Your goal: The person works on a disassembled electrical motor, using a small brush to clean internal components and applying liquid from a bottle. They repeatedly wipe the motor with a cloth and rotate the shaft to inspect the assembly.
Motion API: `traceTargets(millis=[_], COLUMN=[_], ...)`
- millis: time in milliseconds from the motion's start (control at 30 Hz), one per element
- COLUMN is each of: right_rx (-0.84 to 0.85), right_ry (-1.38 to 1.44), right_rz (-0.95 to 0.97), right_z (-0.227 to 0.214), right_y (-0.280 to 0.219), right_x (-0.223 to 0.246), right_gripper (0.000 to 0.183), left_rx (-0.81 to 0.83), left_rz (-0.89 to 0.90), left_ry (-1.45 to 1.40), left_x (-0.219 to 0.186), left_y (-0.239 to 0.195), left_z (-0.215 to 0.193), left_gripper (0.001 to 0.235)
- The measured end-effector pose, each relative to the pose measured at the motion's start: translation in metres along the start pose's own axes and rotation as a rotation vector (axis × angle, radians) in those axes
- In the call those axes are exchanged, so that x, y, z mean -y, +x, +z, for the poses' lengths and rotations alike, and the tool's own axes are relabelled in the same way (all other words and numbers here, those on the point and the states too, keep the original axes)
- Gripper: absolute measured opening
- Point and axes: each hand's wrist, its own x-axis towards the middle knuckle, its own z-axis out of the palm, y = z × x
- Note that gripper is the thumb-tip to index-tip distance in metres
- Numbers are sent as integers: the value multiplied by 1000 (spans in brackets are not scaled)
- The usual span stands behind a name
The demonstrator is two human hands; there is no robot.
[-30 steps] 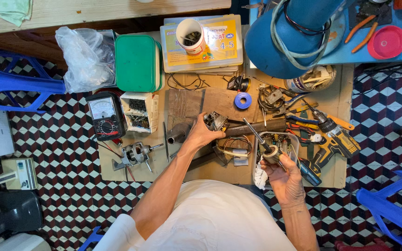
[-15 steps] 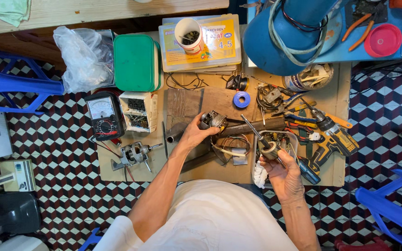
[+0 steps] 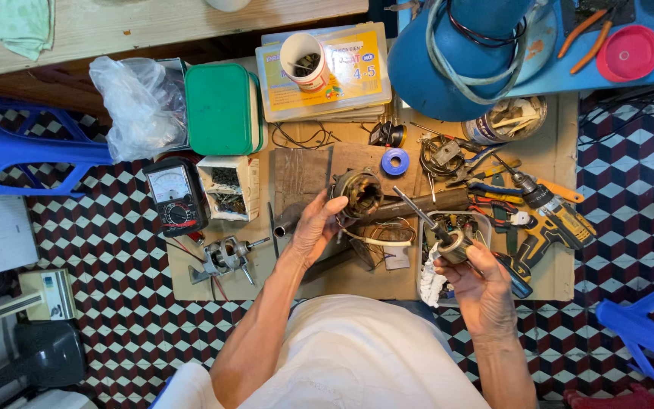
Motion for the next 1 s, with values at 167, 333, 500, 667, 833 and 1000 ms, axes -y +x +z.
traceTargets(millis=[167,333,500,667,833,1000], right_rx=[-14,-31,-57,-106,-129,-125], right_ry=[-82,-216,-350,-463,-503,-599], right_rz=[-108,-143,-143,-129,-93,-116], right_z=[30,51,66,73,85,95], right_y=[-7,-8,-2,9,17,19], right_x=[30,55,56,49,46,50], right_gripper=[44,44,41,40,43,43], left_rx=[69,86,87,74,81,38], left_rz=[-86,-91,-58,-23,-33,-50], left_ry=[-357,-390,-344,-289,-338,-409], left_x=[-5,-5,-8,-9,-10,-10], left_y=[9,17,19,18,19,24], left_z=[24,32,35,34,33,35], left_gripper=[52,51,44,43,46,51])
